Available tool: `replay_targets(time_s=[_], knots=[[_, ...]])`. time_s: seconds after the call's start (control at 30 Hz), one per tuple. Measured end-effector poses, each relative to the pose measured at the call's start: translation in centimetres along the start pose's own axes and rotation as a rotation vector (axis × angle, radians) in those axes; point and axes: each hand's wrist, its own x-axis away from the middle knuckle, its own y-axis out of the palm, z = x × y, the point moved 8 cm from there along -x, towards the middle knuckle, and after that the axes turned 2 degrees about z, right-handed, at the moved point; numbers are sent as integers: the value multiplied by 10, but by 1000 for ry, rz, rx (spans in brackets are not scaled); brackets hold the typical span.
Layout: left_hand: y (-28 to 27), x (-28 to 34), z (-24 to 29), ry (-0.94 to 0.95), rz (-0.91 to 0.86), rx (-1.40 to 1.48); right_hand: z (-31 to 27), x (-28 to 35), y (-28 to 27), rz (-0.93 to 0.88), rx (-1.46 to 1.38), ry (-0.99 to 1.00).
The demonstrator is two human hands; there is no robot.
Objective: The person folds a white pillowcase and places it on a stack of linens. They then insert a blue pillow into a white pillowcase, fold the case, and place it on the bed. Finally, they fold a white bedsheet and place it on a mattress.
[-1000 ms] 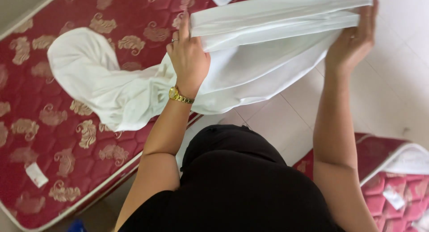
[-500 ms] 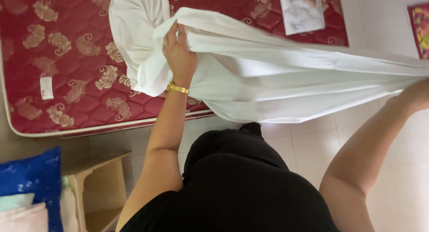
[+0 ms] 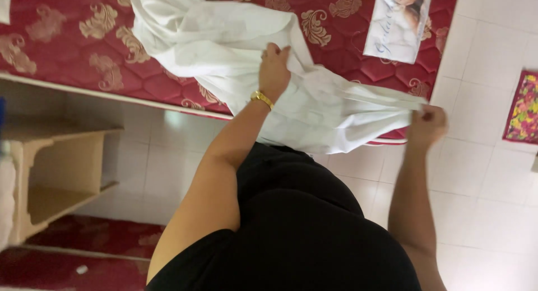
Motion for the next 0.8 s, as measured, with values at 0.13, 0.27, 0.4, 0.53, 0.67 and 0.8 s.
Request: replay_targets(time_s=[0.13, 0.27, 0.4, 0.53, 0.67, 0.8], knots=[[9, 30, 38, 30, -103, 170, -88, 28, 95, -414, -238, -100], [5, 39, 53, -72, -149, 167, -204, 59, 154, -733, -277, -221], [-31, 42, 64, -70, -74, 164, -232, 83, 204, -885, -102, -318], [-69, 43, 7, -21, 236, 21, -238, 53, 217, -672, -205, -519], [-134, 46, -112, -339, 313, -284, -225, 13, 226, -757, -301, -339], [-230, 66, -155, -321, 700, -303, -196, -17, 248, -767, -271, -182]])
